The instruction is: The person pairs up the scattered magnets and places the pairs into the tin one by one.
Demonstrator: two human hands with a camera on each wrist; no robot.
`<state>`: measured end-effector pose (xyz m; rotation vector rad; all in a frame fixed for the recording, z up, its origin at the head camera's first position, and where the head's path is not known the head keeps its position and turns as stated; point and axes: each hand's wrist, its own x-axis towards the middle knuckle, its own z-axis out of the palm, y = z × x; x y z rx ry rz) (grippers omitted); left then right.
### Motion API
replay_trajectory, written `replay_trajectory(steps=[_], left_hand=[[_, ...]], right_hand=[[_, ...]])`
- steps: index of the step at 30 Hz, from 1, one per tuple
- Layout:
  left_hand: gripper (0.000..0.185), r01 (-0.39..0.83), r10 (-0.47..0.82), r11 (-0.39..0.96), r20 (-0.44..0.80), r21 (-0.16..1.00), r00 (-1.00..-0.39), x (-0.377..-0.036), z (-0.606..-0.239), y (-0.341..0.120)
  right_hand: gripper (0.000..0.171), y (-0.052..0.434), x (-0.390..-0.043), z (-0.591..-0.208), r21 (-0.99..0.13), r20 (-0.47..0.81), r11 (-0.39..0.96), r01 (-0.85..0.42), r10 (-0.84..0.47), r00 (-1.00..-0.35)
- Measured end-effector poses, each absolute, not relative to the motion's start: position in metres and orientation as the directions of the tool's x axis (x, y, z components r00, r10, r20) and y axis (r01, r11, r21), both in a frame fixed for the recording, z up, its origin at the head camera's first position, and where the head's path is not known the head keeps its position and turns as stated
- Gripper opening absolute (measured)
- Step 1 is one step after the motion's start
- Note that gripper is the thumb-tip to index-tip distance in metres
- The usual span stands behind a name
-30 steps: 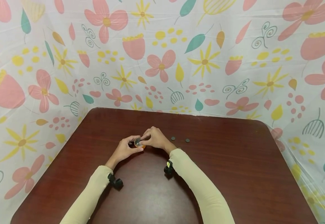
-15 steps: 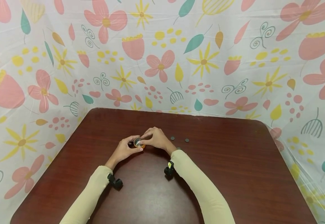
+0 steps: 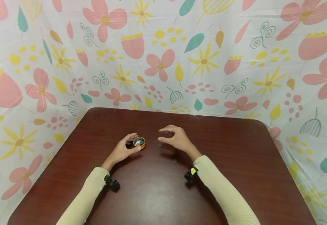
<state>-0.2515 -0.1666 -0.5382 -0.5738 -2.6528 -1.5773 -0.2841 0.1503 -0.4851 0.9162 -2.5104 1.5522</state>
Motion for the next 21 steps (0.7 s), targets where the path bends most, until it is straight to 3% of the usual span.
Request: replay_trajectory(steps=[6, 13, 21], left_hand=[[0.072, 0.401, 0.301, 0.442, 0.288, 0.802, -0.909, -0.238, -0.525, -0.167], [0.057, 0.539, 0.367, 0.426, 0.406, 0.727, -0.837, -0.215, -0.497, -0.148], [0.057, 0.564, 0.579, 0.314, 0.317, 0.764, -0.751, -0.212, -0.492, -0.105]], right_hand=[[0.035, 0.201, -0.257, -0.472, -0.779, 0.289, 0.422, -0.463, -0.413, -0.863], [0.038, 0.247, -0.231, -0.478, -0.741, 0.252, 0.516, -0.429, -0.379, -0.891], [0.043, 0.277, -0.211, -0.496, -0.691, 0.231, 0.597, -0.408, -0.352, -0.907]])
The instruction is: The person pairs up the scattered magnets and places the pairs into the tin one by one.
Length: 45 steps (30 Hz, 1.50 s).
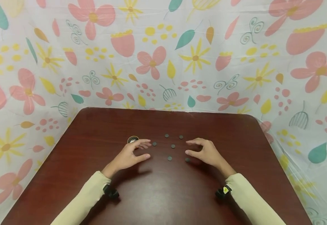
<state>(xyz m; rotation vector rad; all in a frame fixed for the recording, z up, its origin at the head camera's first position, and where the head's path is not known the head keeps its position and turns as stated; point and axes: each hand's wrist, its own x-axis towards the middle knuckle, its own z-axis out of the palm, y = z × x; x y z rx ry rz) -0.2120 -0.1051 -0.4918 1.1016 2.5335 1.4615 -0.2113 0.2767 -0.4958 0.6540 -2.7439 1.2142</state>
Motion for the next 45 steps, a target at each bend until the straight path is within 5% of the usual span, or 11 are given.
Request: replay_trajectory(steps=[7, 24, 45], left_hand=[[0.062, 0.54, 0.686, 0.366, 0.173, 0.758, -0.707, -0.228, -0.507, -0.077], [0.04, 0.58, 0.733, 0.415, 0.12, 0.701, -0.669, -0.244, -0.535, -0.044], [0.019, 0.59, 0.68, 0.49, 0.142, 0.642, -0.719, -0.242, -0.538, -0.025]], right_hand=[[0.041, 0.288, -0.202, -0.511, -0.628, 0.268, 0.628, -0.459, -0.379, -0.886], [0.028, 0.286, -0.201, -0.523, -0.572, 0.201, 0.659, -0.489, -0.465, -0.862], [0.019, 0.276, -0.207, -0.525, -0.559, 0.207, 0.651, -0.513, -0.489, -0.847]])
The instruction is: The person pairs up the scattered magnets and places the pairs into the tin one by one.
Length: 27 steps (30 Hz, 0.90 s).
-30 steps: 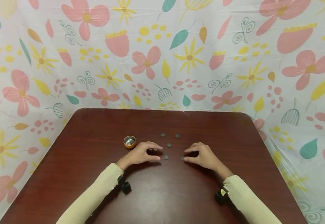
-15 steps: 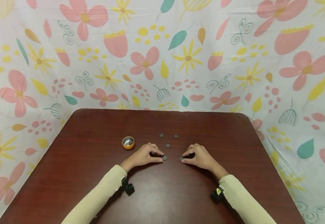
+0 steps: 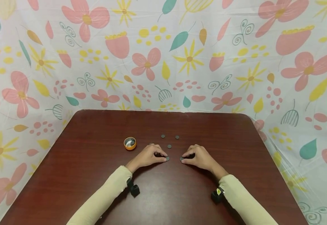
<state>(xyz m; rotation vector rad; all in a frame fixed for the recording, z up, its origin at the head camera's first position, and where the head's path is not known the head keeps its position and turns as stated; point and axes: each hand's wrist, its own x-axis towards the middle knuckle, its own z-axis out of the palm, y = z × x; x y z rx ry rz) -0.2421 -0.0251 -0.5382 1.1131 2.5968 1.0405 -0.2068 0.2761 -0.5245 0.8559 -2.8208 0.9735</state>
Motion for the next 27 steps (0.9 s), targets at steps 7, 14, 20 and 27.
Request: replay_trajectory(steps=[7, 14, 20, 27], left_hand=[[0.018, 0.588, 0.678, 0.492, 0.141, 0.642, -0.722, -0.241, -0.537, -0.017], [0.019, 0.595, 0.678, 0.502, 0.141, 0.627, -0.721, -0.24, -0.536, -0.009], [0.021, 0.606, 0.692, 0.49, 0.143, 0.627, -0.708, -0.238, -0.535, -0.002], [0.021, 0.592, 0.687, 0.489, 0.136, 0.641, -0.714, -0.238, -0.535, 0.001]], right_hand=[[0.02, 0.272, -0.209, -0.525, -0.567, 0.208, 0.637, -0.522, -0.502, -0.839], [0.02, 0.263, -0.211, -0.525, -0.575, 0.198, 0.636, -0.515, -0.503, -0.842], [0.019, 0.257, -0.212, -0.526, -0.586, 0.185, 0.624, -0.517, -0.518, -0.835], [0.019, 0.257, -0.212, -0.524, -0.6, 0.169, 0.625, -0.5, -0.512, -0.842]])
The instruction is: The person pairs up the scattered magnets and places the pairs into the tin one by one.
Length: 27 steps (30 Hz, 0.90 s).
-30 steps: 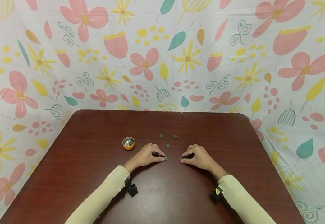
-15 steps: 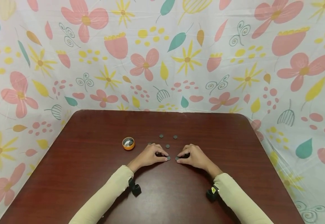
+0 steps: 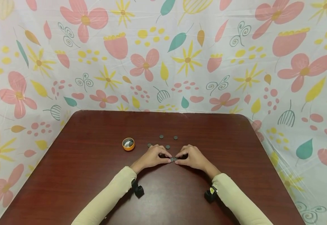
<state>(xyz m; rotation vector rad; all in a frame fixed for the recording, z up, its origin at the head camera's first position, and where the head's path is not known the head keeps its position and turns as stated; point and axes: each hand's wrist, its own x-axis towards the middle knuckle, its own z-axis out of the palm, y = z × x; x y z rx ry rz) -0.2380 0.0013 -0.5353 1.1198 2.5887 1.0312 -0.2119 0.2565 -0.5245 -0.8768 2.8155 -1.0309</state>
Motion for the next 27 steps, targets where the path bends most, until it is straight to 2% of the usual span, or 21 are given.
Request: replay_trajectory(steps=[6, 14, 17, 22, 27], left_hand=[[0.03, 0.595, 0.69, 0.469, 0.148, 0.653, -0.708, -0.24, -0.538, -0.004], [0.051, 0.541, 0.673, 0.359, 0.191, 0.76, -0.715, -0.234, -0.527, -0.028], [0.051, 0.544, 0.621, 0.349, 0.246, 0.763, -0.744, -0.231, -0.51, -0.045], [0.046, 0.54, 0.459, 0.379, 0.353, 0.752, -0.815, -0.238, -0.489, -0.085], [0.053, 0.469, 0.344, 0.438, 0.339, 0.767, -0.876, -0.25, -0.493, -0.125]], right_hand=[[0.023, 0.255, -0.213, -0.523, -0.595, 0.179, 0.621, -0.511, -0.517, -0.837], [0.032, 0.264, -0.214, -0.518, -0.598, 0.181, 0.634, -0.491, -0.49, -0.853], [0.033, 0.264, -0.213, -0.514, -0.6, 0.196, 0.634, -0.488, -0.476, -0.858], [0.036, 0.256, -0.21, -0.509, -0.569, 0.221, 0.643, -0.512, -0.481, -0.849], [0.037, 0.245, -0.207, -0.507, -0.568, 0.223, 0.642, -0.515, -0.482, -0.847]])
